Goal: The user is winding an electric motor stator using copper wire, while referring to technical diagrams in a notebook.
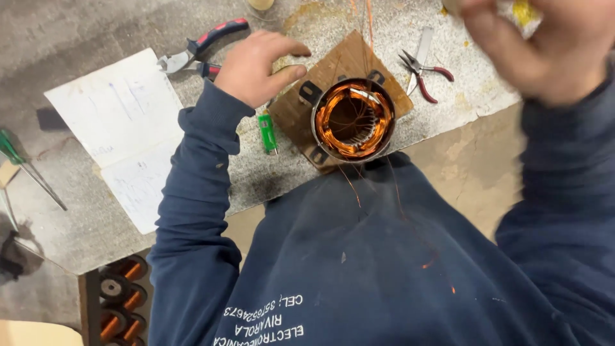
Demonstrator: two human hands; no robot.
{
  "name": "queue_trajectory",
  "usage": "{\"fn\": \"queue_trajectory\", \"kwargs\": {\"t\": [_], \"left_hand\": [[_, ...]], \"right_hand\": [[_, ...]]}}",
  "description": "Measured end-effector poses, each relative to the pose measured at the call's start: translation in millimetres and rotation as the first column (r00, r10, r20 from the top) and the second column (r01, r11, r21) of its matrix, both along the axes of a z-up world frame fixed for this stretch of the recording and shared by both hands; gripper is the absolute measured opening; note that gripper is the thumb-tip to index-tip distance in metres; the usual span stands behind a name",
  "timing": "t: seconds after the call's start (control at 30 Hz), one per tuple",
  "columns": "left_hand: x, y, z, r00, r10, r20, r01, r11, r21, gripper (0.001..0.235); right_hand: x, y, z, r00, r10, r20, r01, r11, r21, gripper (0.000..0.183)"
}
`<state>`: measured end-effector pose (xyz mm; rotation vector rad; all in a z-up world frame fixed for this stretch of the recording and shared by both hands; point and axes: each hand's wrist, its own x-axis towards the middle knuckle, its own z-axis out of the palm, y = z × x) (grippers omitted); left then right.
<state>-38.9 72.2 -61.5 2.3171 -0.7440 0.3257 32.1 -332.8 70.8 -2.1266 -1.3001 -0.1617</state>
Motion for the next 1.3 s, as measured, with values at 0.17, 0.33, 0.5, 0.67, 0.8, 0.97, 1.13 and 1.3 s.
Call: {"fn": "queue_trajectory", "kwargs": {"t": [0.17,0.33,0.5,0.67,0.8,0.97,1.13,1.3], "left_hand": [[-3,15,-32,0.921,0.051,-0.387,-0.169,0.946,-0.276,0.012],[10,22,-59,0.98,0.182,-0.081,-0.191,0.974,-0.12,0.007],[-3,14,-53,0.959,0.273,-0.078,-0.282,0.95,-0.138,0.005],[-42,5,-12,0.933,0.314,-0.176,-0.353,0.893,-0.279,0.014],[-45,-16,2,0.954,0.298,-0.023,-0.299,0.953,-0.052,0.024],[-30,-37,-6,0.915,0.374,0.15,-0.399,0.892,0.211,0.027],[-26,-29,-7,0.897,0.397,0.196,-0.423,0.899,0.115,0.016],[-16,-28,-44,0.888,0.453,0.079,-0.453,0.891,-0.022,0.008]], "right_hand": [[-48,16,-89,0.906,-0.082,-0.415,0.236,0.913,0.334,0.019],[-83,13,-99,0.794,-0.279,-0.539,0.41,0.902,0.137,0.016],[-82,-5,-96,0.847,-0.406,-0.344,0.44,0.898,0.024,0.009],[-83,-14,-111,0.829,-0.48,-0.288,0.505,0.863,0.016,0.005],[-81,-3,-130,0.844,-0.48,-0.239,0.498,0.867,0.019,0.01],[-71,12,-126,0.881,-0.405,-0.244,0.427,0.903,0.044,0.01],[-73,9,-133,0.894,-0.389,-0.222,0.398,0.917,-0.002,0.012],[-78,7,-139,0.891,-0.398,-0.219,0.407,0.913,-0.002,0.012]]}}
